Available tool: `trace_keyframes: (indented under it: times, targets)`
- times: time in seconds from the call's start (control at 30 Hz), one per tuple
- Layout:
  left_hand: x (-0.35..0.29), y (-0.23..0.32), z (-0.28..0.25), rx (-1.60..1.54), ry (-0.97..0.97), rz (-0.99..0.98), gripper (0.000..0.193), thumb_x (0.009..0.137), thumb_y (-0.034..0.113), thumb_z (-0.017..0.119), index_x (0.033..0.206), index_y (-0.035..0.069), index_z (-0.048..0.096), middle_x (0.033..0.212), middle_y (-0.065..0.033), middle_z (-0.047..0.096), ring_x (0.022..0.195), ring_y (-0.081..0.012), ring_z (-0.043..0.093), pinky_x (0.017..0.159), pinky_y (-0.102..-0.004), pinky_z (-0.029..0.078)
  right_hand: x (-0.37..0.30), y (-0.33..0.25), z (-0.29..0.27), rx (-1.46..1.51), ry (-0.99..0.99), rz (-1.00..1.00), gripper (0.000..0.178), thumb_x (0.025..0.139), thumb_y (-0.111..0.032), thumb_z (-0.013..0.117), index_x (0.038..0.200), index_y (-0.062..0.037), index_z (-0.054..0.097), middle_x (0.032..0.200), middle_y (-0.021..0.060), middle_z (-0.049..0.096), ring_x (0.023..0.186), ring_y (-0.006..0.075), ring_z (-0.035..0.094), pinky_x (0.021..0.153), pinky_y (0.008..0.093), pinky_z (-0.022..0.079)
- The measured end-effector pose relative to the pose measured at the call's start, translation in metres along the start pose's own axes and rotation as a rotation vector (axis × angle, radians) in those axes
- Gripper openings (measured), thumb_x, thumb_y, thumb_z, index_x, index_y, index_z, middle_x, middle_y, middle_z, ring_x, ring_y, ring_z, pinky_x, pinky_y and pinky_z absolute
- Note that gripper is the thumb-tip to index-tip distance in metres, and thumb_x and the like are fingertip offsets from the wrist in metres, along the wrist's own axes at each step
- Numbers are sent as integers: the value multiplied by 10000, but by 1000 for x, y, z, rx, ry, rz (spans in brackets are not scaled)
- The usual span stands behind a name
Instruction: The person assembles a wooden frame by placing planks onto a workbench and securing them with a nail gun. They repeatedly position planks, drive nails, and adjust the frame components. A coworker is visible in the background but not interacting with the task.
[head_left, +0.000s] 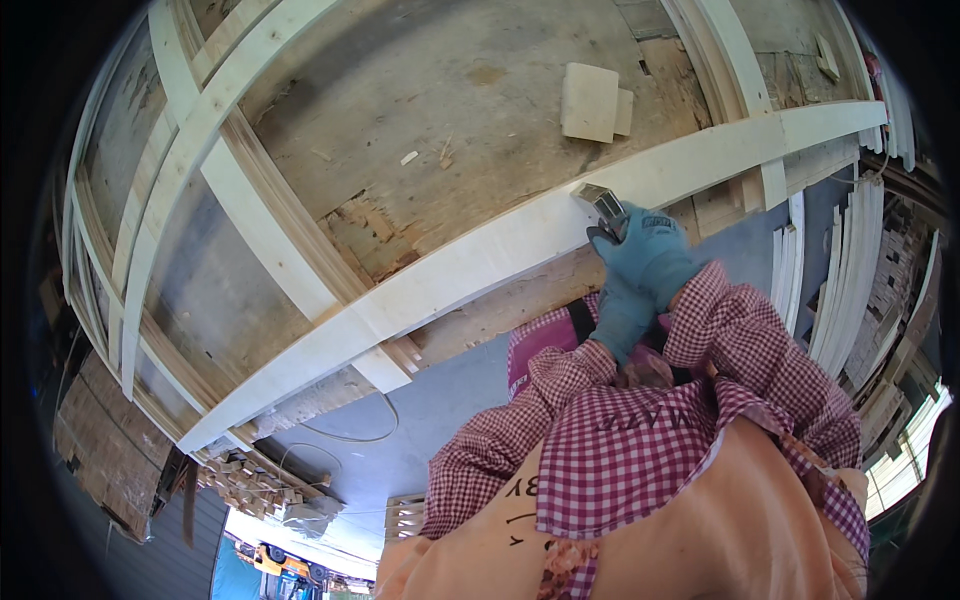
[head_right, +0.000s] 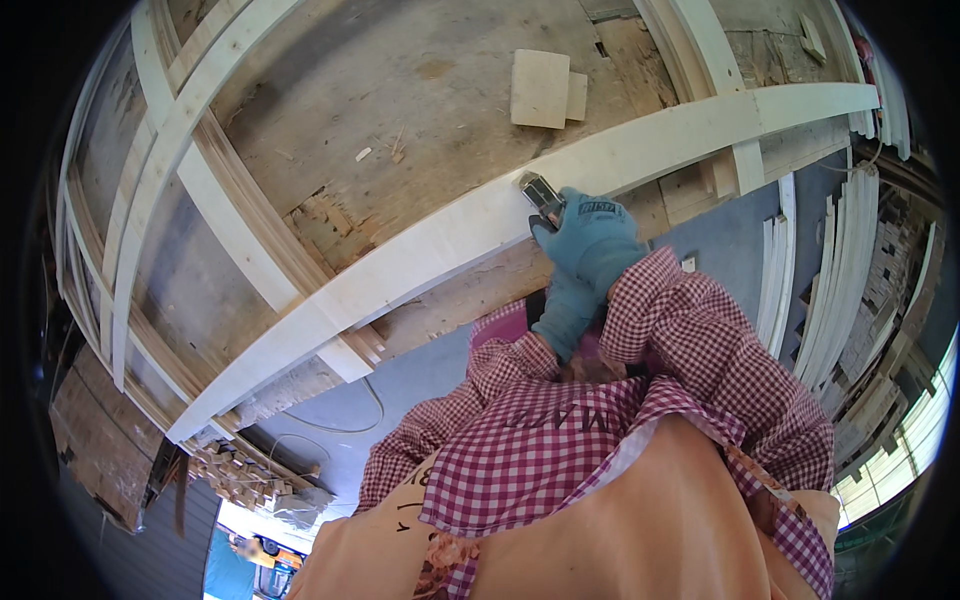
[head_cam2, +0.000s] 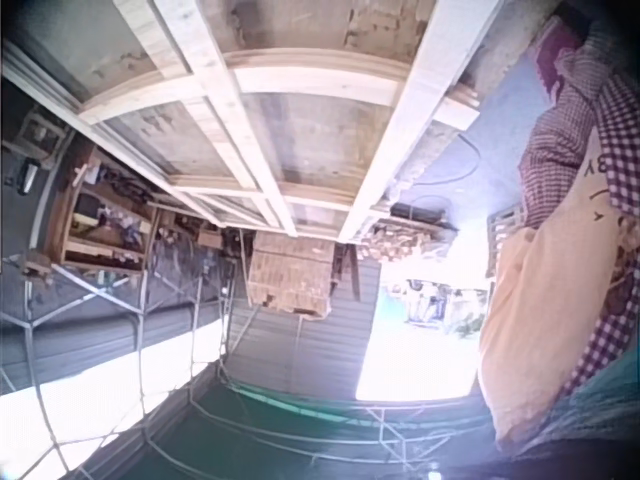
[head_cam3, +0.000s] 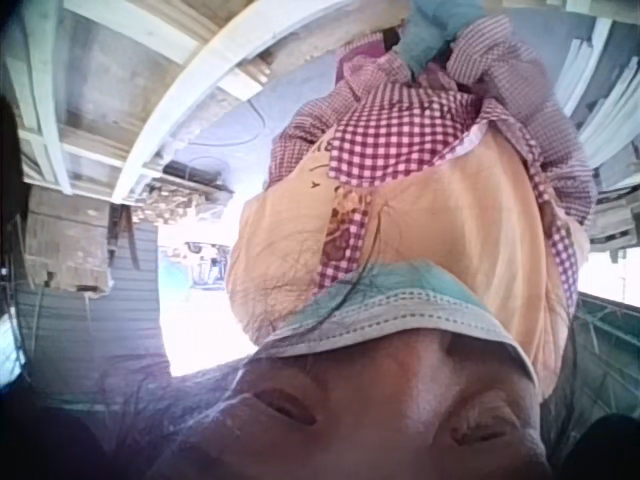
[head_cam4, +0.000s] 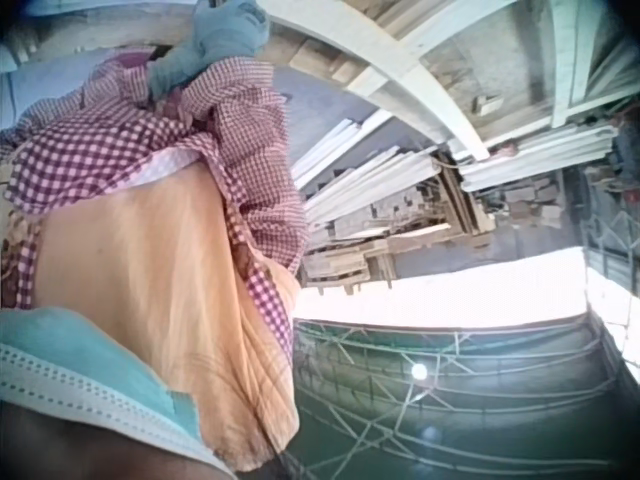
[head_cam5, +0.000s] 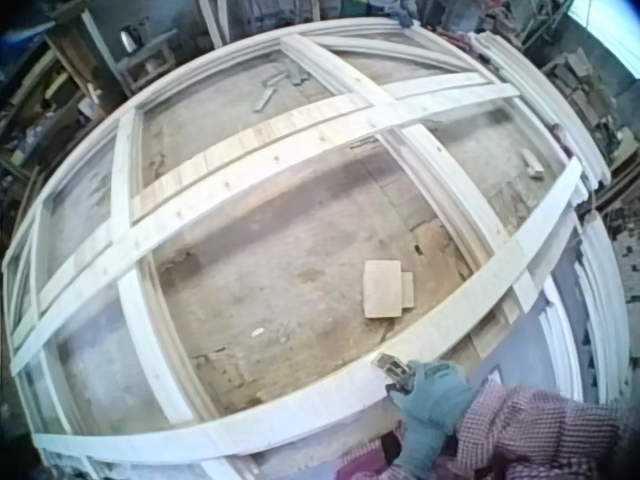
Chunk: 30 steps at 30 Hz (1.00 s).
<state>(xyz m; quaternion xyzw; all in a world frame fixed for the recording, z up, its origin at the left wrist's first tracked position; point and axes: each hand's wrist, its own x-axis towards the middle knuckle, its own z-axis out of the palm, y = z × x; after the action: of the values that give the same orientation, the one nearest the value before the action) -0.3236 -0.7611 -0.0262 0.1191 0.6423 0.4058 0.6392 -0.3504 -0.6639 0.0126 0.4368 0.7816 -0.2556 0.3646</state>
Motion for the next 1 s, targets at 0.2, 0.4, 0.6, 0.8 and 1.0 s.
trace_keyframes:
  times: [0.2, 0.4, 0.6, 0.8, 1.0]
  targets:
    - [10, -28, 11, 119, 60, 22, 610, 837, 307, 620, 1332, 43, 377, 1270, -181, 490, 1166, -296, 491, 967, -353, 420, -2, 1, -1, 20, -16, -16, 502, 797, -457, 588, 1072, -39, 552, 965, 176, 664, 914, 327, 640, 833, 393, 482]
    - [10, -43, 31, -371, -6, 226, 867, 707, 267, 742, 1375, 40, 238, 1324, -178, 400, 1209, -285, 436, 974, -355, 416, -10, 12, -10, 92, -12, -73, 524, 783, -465, 611, 1069, -31, 542, 957, 200, 654, 889, 362, 631, 792, 426, 488]
    - [17, -43, 69, -585, -9, 331, 1094, 619, 178, 829, 1413, 45, 88, 1364, -160, 329, 1235, -259, 399, 983, -346, 413, -17, 49, -12, 294, 131, -59, 523, 779, -446, 638, 1078, -33, 523, 917, 207, 650, 869, 375, 629, 770, 435, 490]
    - [21, -25, 81, -639, 1, 334, 1103, 653, 70, 808, 1414, 64, 10, 1368, -139, 316, 1229, -231, 404, 989, -330, 413, -7, 60, -24, 225, 108, -65, 530, 786, -461, 635, 1067, -24, 534, 911, 207, 653, 873, 368, 631, 776, 432, 489]
    - [21, -5, 80, -563, 24, 291, 1002, 689, 98, 788, 1395, 50, 78, 1342, -145, 354, 1220, -234, 414, 997, -334, 405, 1, 64, -29, 253, 81, -49, 516, 792, -468, 628, 1040, -22, 552, 919, 198, 654, 876, 360, 631, 790, 428, 482]
